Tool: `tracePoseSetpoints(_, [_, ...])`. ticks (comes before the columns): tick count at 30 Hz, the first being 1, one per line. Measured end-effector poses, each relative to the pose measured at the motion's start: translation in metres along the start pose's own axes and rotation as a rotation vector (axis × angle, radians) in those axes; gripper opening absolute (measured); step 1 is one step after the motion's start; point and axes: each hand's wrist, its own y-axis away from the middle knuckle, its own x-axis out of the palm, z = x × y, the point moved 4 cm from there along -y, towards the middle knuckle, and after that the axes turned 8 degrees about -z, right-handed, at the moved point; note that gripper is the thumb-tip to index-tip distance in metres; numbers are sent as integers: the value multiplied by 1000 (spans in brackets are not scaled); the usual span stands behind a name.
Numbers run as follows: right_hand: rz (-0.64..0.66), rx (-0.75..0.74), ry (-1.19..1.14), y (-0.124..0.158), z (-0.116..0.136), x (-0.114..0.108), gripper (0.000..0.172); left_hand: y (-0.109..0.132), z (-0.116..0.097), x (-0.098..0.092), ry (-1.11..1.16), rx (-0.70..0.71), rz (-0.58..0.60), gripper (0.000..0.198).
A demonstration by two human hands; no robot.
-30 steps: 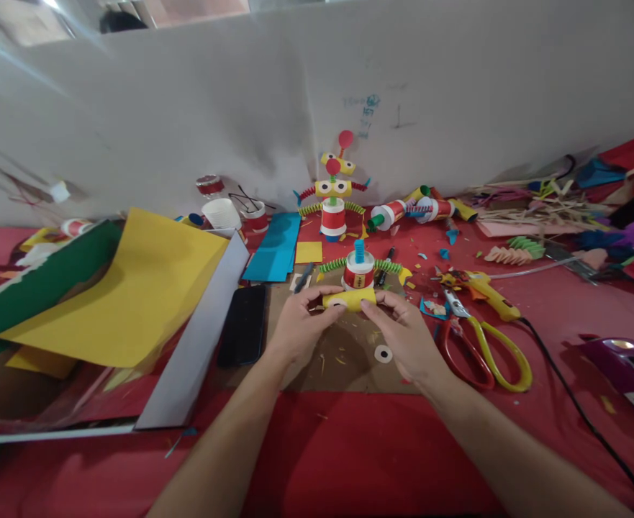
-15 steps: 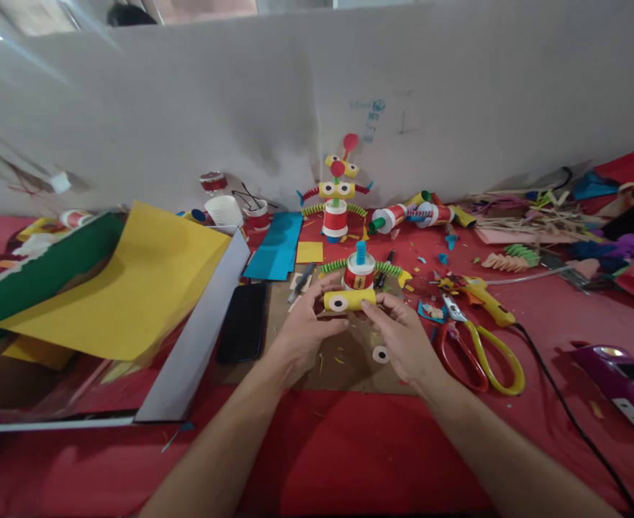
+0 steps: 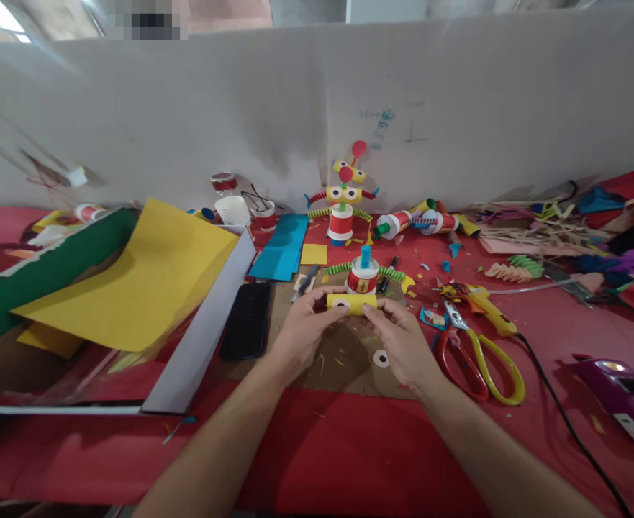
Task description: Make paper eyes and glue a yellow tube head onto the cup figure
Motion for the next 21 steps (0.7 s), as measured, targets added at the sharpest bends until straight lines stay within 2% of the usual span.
tracePoseSetpoints(3, [11, -6, 9, 0, 1, -1, 19, 1, -1, 0, 19, -5, 26, 39])
tracePoseSetpoints(8, [16, -7, 40, 1, 1, 3, 19, 3, -2, 5, 17, 71, 108, 58])
tracePoseSetpoints(11, [66, -41, 96, 3, 6, 6, 21, 4, -2, 5, -30, 114, 75, 41])
tracePoseSetpoints(13, [61, -87, 241, 2, 14, -3, 27, 3, -2, 3, -53, 114, 39, 33])
tracePoseSetpoints(15, [-25, -175, 461, -3, 29, -28, 32, 2, -1, 1, -48, 94, 11, 35])
tracePoseSetpoints(18, [-257, -352, 830, -19, 54, -88, 24, -1, 0, -2, -48, 74, 14, 44])
tracePoseSetpoints(21, [-511, -195, 1243, -41, 62, -153, 19, -3, -1, -3, -84, 101, 18, 42])
